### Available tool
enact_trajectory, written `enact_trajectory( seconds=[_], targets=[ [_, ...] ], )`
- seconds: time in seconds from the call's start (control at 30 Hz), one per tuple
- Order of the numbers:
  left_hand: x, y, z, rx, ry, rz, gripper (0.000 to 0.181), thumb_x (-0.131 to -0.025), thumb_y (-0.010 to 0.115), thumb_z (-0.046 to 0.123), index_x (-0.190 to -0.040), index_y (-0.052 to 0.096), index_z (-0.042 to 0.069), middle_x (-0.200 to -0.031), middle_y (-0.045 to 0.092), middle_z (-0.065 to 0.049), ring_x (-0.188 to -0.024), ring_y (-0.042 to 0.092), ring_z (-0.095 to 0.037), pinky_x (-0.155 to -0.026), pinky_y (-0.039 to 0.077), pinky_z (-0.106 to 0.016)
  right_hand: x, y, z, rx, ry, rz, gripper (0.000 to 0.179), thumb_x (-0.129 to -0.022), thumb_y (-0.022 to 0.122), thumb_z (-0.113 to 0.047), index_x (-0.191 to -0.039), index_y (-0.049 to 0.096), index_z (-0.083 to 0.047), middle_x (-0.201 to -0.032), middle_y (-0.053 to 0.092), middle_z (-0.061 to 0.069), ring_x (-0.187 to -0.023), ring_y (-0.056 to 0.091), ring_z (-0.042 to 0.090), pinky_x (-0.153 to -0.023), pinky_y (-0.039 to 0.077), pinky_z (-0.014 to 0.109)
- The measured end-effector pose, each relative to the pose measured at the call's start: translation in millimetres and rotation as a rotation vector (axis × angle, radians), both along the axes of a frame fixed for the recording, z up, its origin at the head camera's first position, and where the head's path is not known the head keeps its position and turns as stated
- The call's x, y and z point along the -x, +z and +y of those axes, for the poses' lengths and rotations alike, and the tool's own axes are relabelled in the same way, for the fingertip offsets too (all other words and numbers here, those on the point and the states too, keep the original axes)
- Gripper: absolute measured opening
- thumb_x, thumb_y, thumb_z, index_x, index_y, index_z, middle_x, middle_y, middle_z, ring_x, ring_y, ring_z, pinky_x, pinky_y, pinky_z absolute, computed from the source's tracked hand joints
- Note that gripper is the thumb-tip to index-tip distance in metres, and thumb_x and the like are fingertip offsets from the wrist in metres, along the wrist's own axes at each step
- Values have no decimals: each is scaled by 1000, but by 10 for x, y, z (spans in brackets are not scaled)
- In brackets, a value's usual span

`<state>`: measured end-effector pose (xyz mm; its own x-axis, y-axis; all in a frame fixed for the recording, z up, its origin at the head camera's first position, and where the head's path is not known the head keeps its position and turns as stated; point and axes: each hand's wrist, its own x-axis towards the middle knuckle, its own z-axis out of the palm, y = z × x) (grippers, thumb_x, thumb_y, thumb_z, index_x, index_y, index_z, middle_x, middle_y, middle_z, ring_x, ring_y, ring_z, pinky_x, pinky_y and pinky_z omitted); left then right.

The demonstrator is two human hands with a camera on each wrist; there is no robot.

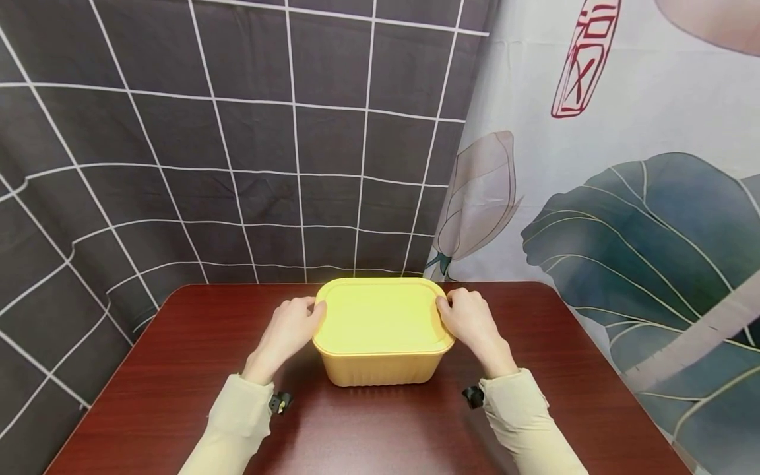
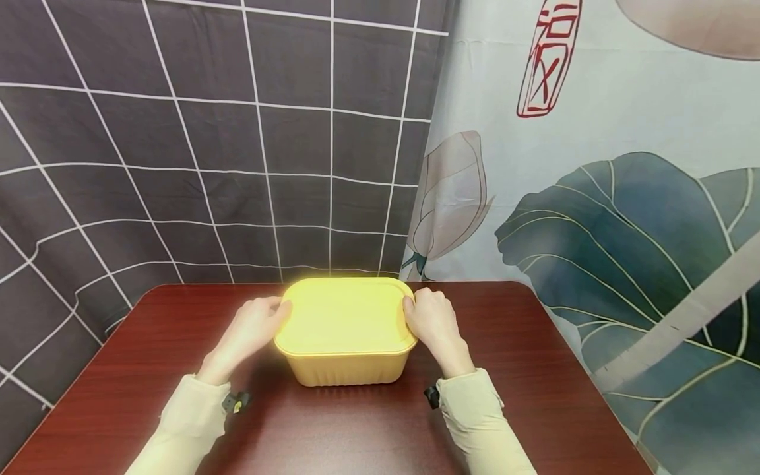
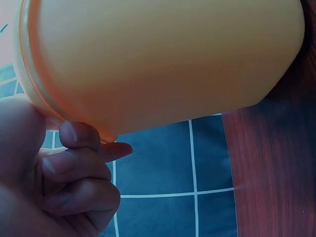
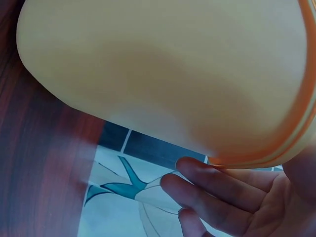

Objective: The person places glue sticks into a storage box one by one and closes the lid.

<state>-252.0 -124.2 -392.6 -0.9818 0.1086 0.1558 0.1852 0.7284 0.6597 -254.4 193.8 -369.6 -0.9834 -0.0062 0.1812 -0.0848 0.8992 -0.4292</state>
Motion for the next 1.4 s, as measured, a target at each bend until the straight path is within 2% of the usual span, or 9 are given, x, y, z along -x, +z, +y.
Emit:
enact_trajectory(
  seconds=[0.5,0.83,0.97,1.07,1.2,1.33,1.4],
  targets=[
    [-16,-74,0,-46,2,-32,34,-99,48,34,-106,70,9,-68,62,1,-64,56,-16,-62,46,-32,-13,-44,19,2,6,7,35,-98,52,-24,-67,60,-8,-57,50,5,-53,51,21,-50,41,31],
    [-38,-90,-7,-70,7,-23,40,-99,50,37,-118,67,6,-79,68,0,-70,60,-16,-67,50,-34,-26,-73,60,19,22,-7,30,-99,54,-26,-90,67,-1,-65,55,6,-60,54,22,-55,46,33],
    [-35,-119,-18,-66,7,-4,44,-100,49,41,-120,67,6,-91,71,-4,-81,64,-19,-76,52,-40,-38,-73,93,20,45,1,30,-99,54,-27,-92,68,-1,-68,58,5,-64,56,23,-58,47,35],
    [-38,-150,-51,-44,7,22,48,-101,47,45,-123,65,6,-104,71,-9,-93,66,-25,-84,51,-46,-54,-79,133,33,58,-8,33,-100,53,-30,-100,69,-1,-77,63,7,-71,59,25,-65,50,39],
    [-48,-165,-118,17,31,48,56,-101,42,52,-130,61,8,-112,69,-12,-101,65,-31,-86,49,-51,-79,-91,217,42,50,-38,41,-102,48,-36,-119,64,-2,-104,68,14,-93,64,32,-81,52,50],
    [-64,-164,-188,84,75,45,61,-100,37,57,-136,56,11,-117,67,-13,-105,63,-34,-85,47,-56,-87,-101,317,30,44,-51,51,-103,43,-41,-134,53,-2,-130,58,21,-119,54,41,-96,42,59],
    [-77,-172,-226,119,88,36,65,-100,34,59,-140,52,11,-126,62,-16,-112,59,-37,-88,45,-60,-93,-113,364,24,46,-49,56,-103,42,-43,-140,48,0,-138,50,24,-127,45,44,-101,36,61]
  ],
)
